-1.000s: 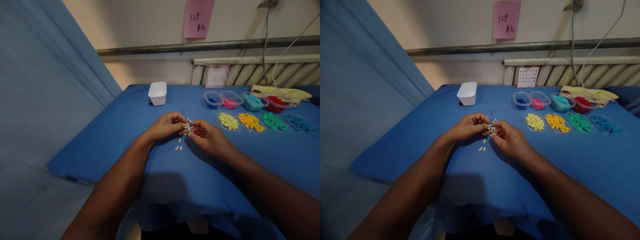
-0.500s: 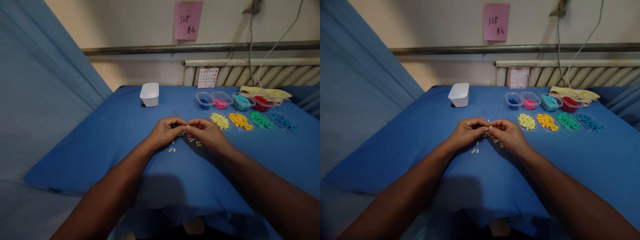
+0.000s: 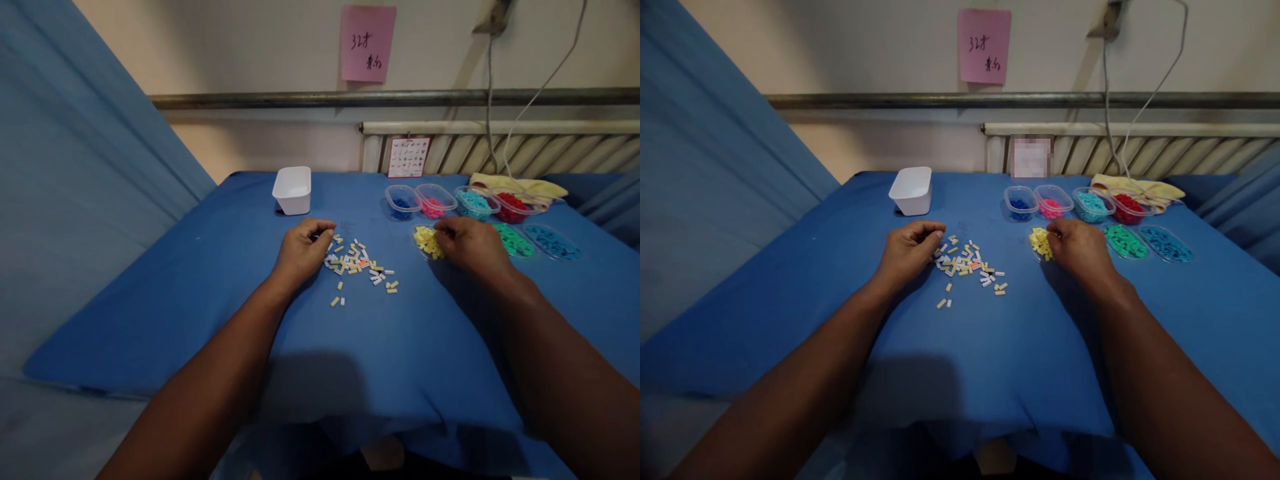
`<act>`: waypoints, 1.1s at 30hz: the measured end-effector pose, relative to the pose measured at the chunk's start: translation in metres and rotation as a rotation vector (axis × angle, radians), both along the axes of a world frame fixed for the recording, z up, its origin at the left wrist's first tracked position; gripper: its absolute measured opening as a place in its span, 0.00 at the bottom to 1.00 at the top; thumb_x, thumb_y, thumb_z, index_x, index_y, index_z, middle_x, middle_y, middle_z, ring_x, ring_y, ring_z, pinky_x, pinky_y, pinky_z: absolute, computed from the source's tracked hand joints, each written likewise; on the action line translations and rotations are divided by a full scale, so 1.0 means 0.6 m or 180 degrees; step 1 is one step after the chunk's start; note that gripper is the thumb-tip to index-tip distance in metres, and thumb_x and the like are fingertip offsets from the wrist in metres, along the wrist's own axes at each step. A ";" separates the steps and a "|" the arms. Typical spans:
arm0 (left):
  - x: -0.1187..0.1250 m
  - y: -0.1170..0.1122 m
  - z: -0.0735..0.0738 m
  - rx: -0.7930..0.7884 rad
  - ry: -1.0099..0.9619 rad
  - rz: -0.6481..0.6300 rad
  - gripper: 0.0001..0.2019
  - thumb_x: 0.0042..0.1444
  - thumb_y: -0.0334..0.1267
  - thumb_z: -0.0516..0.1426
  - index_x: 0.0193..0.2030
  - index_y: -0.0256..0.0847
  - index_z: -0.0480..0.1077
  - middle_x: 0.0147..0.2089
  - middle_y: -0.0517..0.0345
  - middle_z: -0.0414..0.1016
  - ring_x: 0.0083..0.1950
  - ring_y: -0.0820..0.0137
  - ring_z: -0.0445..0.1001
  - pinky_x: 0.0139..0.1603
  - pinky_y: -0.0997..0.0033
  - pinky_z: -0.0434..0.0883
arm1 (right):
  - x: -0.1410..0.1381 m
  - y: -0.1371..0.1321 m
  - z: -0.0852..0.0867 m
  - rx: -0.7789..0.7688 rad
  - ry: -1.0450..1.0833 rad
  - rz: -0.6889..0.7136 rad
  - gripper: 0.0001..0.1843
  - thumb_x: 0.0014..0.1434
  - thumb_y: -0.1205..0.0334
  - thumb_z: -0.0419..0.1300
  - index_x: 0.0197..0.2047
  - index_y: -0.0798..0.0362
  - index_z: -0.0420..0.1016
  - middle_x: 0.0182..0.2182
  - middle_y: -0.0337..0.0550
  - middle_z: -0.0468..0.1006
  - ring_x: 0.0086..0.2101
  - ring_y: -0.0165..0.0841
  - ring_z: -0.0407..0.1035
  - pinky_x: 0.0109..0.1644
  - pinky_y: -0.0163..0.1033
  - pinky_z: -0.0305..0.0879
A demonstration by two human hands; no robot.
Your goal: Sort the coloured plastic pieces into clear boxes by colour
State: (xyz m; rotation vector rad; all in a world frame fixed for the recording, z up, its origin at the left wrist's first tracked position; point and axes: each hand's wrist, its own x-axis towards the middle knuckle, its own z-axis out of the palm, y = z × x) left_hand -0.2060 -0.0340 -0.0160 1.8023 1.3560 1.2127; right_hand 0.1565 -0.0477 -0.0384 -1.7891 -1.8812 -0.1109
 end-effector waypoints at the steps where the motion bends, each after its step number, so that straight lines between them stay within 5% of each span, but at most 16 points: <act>1: -0.003 0.002 -0.002 0.0054 0.0128 0.0004 0.12 0.66 0.40 0.62 0.51 0.40 0.84 0.50 0.50 0.85 0.50 0.62 0.82 0.58 0.59 0.77 | 0.001 0.002 -0.004 -0.0071 -0.0084 -0.0021 0.17 0.64 0.59 0.62 0.49 0.54 0.90 0.44 0.59 0.89 0.40 0.50 0.81 0.45 0.51 0.74; 8: -0.026 0.019 -0.015 0.0508 0.0701 -0.0053 0.11 0.66 0.38 0.61 0.49 0.43 0.85 0.52 0.50 0.84 0.55 0.60 0.81 0.63 0.57 0.76 | 0.003 0.006 -0.013 -0.0308 -0.0265 0.0035 0.17 0.66 0.58 0.61 0.49 0.53 0.90 0.46 0.57 0.89 0.41 0.49 0.81 0.46 0.49 0.74; 16: -0.039 0.040 -0.029 -0.0408 0.0062 0.0251 0.20 0.69 0.43 0.57 0.60 0.39 0.81 0.40 0.54 0.81 0.36 0.66 0.75 0.41 0.65 0.74 | -0.025 -0.010 0.009 0.0191 0.0022 0.0333 0.16 0.69 0.54 0.61 0.49 0.51 0.89 0.45 0.54 0.89 0.43 0.50 0.82 0.47 0.50 0.75; 20: -0.012 0.027 -0.032 -0.0595 -0.0110 -0.0121 0.22 0.73 0.49 0.56 0.65 0.41 0.79 0.49 0.49 0.84 0.47 0.61 0.80 0.53 0.59 0.77 | -0.097 -0.031 0.001 0.0108 0.0325 0.1338 0.18 0.74 0.54 0.58 0.54 0.50 0.88 0.48 0.53 0.89 0.48 0.49 0.82 0.56 0.54 0.77; 24: 0.022 0.008 -0.031 -0.0717 -0.0667 -0.0559 0.23 0.74 0.53 0.54 0.65 0.41 0.78 0.67 0.46 0.81 0.68 0.56 0.78 0.71 0.53 0.73 | -0.173 -0.056 -0.025 -0.0380 0.0546 0.2040 0.29 0.76 0.49 0.57 0.72 0.55 0.75 0.68 0.61 0.79 0.67 0.55 0.73 0.73 0.64 0.68; 29: 0.024 0.007 -0.025 -0.0562 -0.0962 -0.0630 0.28 0.76 0.58 0.51 0.66 0.40 0.77 0.71 0.45 0.78 0.74 0.56 0.74 0.78 0.50 0.68 | -0.202 -0.072 -0.025 -0.0957 0.1112 0.2344 0.38 0.78 0.42 0.54 0.82 0.53 0.63 0.79 0.56 0.64 0.78 0.51 0.58 0.82 0.64 0.54; 33: 0.018 0.022 -0.034 -0.0689 -0.1135 -0.0397 0.34 0.77 0.65 0.47 0.69 0.38 0.75 0.75 0.41 0.74 0.77 0.55 0.71 0.81 0.48 0.64 | -0.204 -0.061 -0.018 -0.0904 0.1887 0.1668 0.36 0.80 0.39 0.48 0.78 0.51 0.69 0.76 0.53 0.70 0.75 0.48 0.63 0.82 0.63 0.56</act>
